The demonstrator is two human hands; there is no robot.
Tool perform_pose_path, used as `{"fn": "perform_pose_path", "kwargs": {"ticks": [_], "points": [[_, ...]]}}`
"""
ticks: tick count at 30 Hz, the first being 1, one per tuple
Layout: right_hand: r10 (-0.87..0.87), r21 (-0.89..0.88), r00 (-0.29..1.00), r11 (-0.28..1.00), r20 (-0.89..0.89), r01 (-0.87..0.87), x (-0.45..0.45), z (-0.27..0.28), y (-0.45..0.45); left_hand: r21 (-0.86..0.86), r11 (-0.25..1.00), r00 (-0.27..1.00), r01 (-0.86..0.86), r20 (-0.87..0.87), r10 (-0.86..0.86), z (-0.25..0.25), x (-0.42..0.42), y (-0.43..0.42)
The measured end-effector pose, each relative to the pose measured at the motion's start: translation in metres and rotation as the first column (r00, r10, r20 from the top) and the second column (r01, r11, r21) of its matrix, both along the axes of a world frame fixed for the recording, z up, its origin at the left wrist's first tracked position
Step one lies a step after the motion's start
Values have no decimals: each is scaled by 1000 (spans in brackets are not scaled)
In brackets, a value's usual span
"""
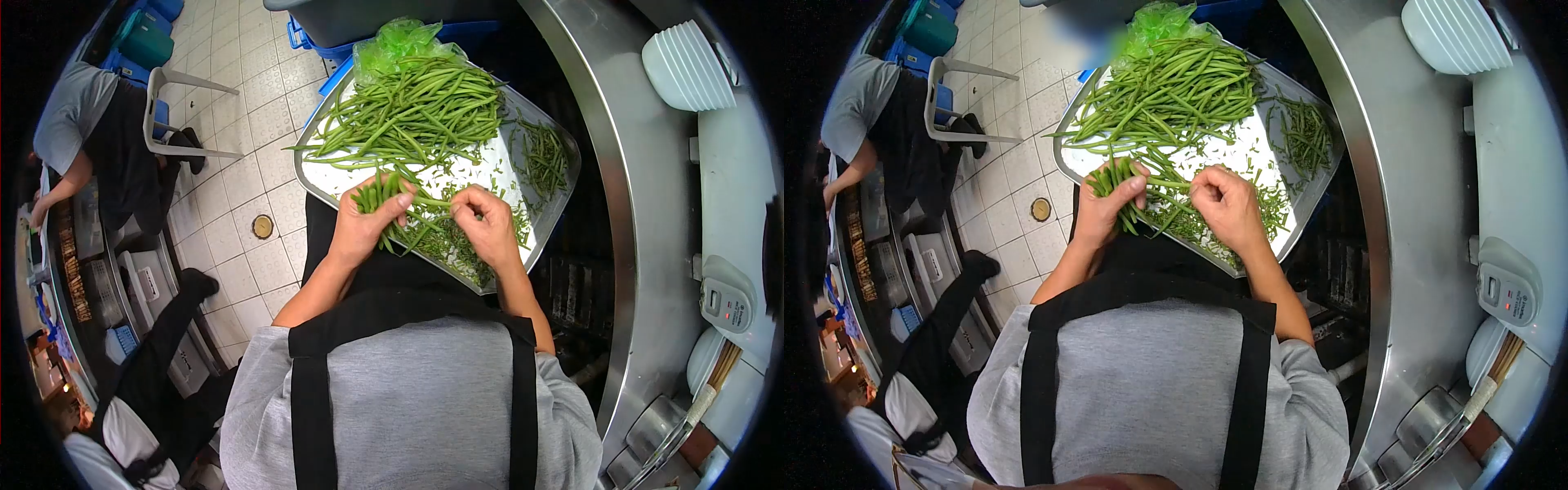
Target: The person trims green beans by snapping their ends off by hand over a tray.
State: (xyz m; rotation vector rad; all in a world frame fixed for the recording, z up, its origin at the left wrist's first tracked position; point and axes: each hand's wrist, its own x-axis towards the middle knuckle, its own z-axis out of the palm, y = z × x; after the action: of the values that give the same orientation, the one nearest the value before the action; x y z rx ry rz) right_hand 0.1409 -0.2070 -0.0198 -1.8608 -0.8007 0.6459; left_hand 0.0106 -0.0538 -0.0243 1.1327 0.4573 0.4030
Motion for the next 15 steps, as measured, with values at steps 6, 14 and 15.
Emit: {"fn": "perform_pose_path", "kwargs": {"ticks": [6,14,15], "points": [[-170,20,985,985,42,169,10,-21,-7,-88,995,997,-40,63,46,6,-2,10],[323,-398,769,912,552,-98,-25,-21,-16,186,972,957,140,-276,-85,-12,-1,13],[349,-433,767,895,539,-103,-26,-25,-17,277,935,935,222,-331,-124,-14,-1,13]]}}
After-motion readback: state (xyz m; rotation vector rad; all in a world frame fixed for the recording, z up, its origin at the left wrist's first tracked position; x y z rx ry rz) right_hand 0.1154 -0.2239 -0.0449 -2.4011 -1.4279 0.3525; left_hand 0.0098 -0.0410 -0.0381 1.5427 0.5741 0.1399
